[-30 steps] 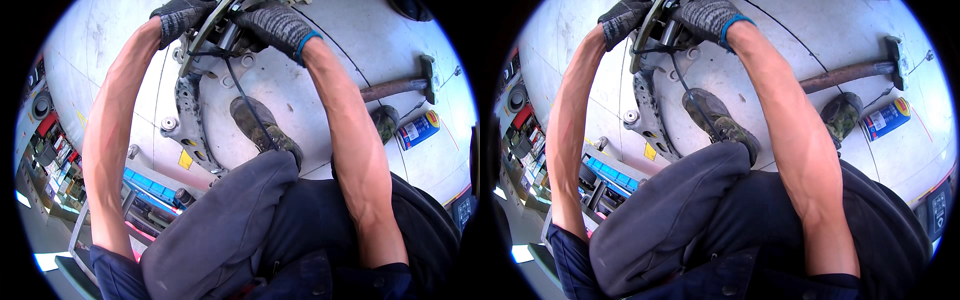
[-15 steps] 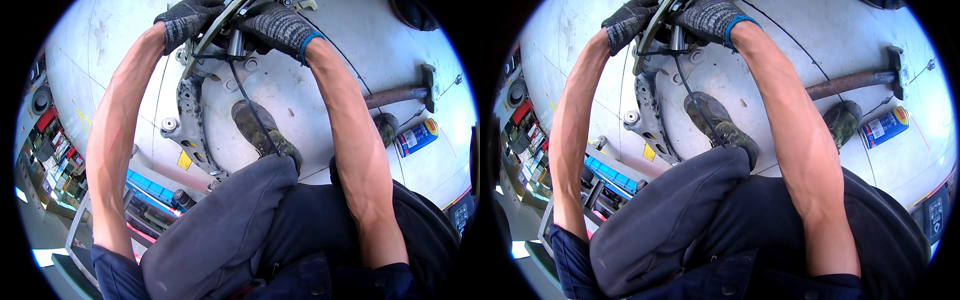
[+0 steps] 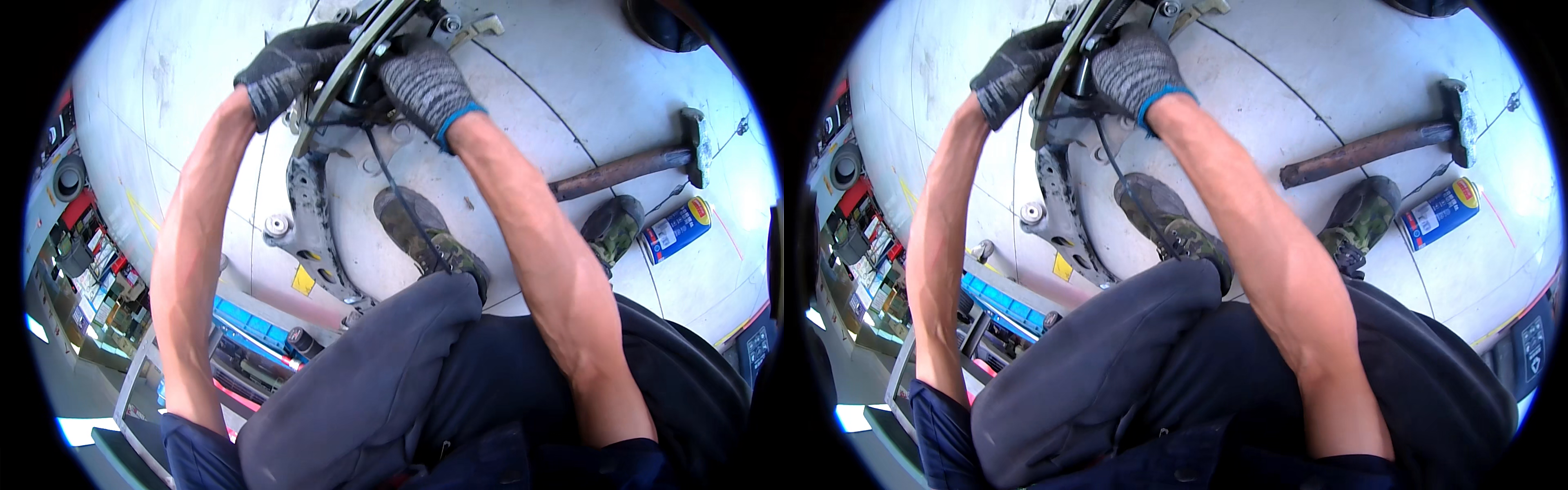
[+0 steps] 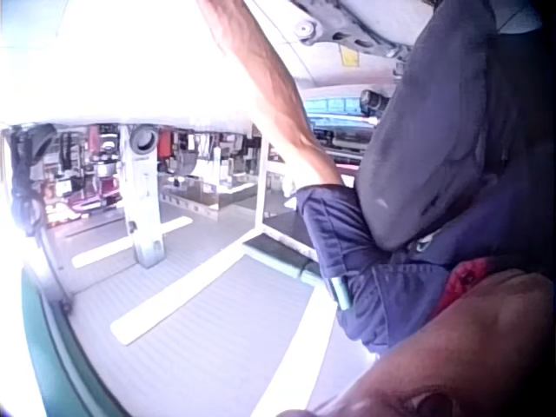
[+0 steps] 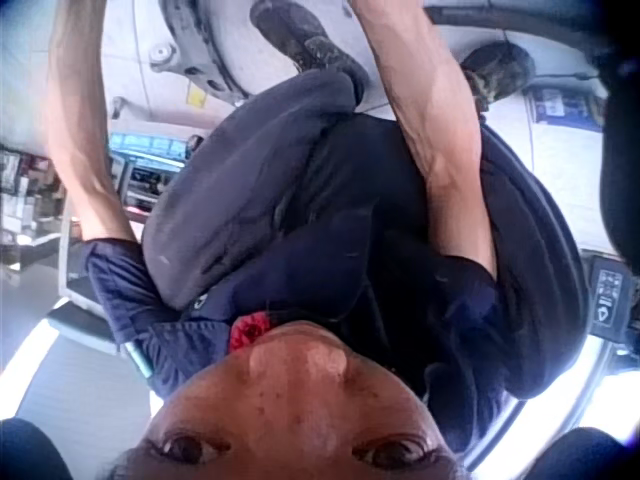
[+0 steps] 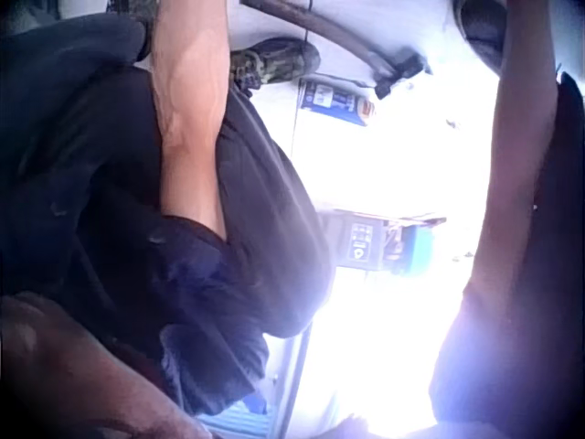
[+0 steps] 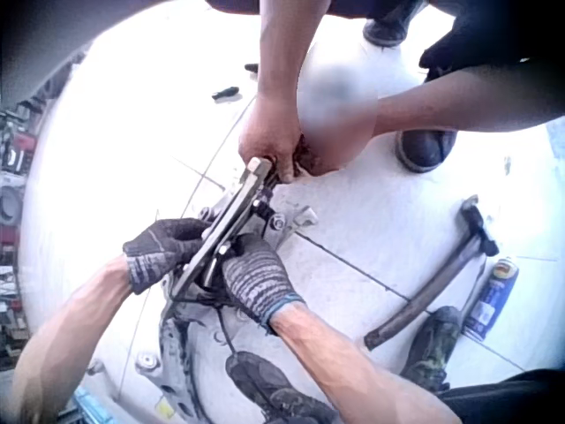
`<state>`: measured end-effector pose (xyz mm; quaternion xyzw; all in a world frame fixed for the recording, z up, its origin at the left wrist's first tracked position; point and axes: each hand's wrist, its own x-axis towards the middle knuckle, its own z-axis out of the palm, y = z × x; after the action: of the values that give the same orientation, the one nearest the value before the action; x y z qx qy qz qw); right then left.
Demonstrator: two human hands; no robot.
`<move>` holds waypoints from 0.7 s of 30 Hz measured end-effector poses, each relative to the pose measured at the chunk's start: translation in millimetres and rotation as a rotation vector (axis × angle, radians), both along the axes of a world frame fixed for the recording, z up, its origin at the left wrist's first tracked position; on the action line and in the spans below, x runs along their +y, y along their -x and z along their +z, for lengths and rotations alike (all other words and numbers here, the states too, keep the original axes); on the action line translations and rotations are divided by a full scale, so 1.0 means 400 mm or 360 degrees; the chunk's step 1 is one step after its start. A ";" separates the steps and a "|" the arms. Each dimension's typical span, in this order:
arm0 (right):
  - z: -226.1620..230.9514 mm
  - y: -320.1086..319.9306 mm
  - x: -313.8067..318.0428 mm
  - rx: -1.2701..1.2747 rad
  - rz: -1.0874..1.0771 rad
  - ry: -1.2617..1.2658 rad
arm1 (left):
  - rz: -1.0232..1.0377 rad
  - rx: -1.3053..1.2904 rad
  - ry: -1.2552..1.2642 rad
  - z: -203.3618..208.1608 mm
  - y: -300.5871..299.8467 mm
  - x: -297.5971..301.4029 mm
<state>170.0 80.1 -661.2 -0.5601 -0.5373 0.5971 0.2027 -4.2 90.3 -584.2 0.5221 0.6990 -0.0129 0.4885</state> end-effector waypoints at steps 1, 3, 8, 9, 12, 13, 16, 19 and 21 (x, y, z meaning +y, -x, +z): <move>-0.005 0.014 -0.011 -0.0001 -0.0067 -0.0007 | 0.0061 0.0054 -0.0073 -0.022 0.014 -0.017; 0.015 0.017 -0.025 0.0105 -0.0196 0.0021 | 0.0225 -0.0053 -0.0209 -0.014 0.009 -0.021; 0.013 0.020 -0.031 0.0186 -0.0370 0.0187 | 0.0468 -0.0107 -0.0207 -0.029 -0.009 -0.037; 0.011 0.024 -0.034 0.0235 -0.0426 0.0204 | 0.0486 -0.0125 -0.0207 -0.029 -0.008 -0.034; 0.012 0.025 -0.031 0.0313 -0.0524 0.0217 | 0.0399 -0.0073 -0.0252 -0.022 -0.023 -0.019; 0.016 0.024 -0.033 0.0316 -0.0581 0.0212 | 0.0251 0.0004 -0.0222 -0.012 -0.025 -0.019; 0.021 0.032 -0.042 0.0239 -0.0691 0.0187 | -0.0146 0.0103 -0.0036 0.008 0.010 -0.006; 0.018 0.056 -0.050 0.0326 -0.0720 0.0224 | -0.0355 0.0053 0.0117 0.028 0.026 0.014; 0.031 0.044 -0.051 0.0296 -0.0641 0.0182 | -0.0292 0.0040 0.0209 0.033 0.013 0.022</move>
<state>152.4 59.7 -648.8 -0.6092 -0.3589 0.6230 0.3345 -9.5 99.2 -570.9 0.5506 0.6519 -0.1099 0.5097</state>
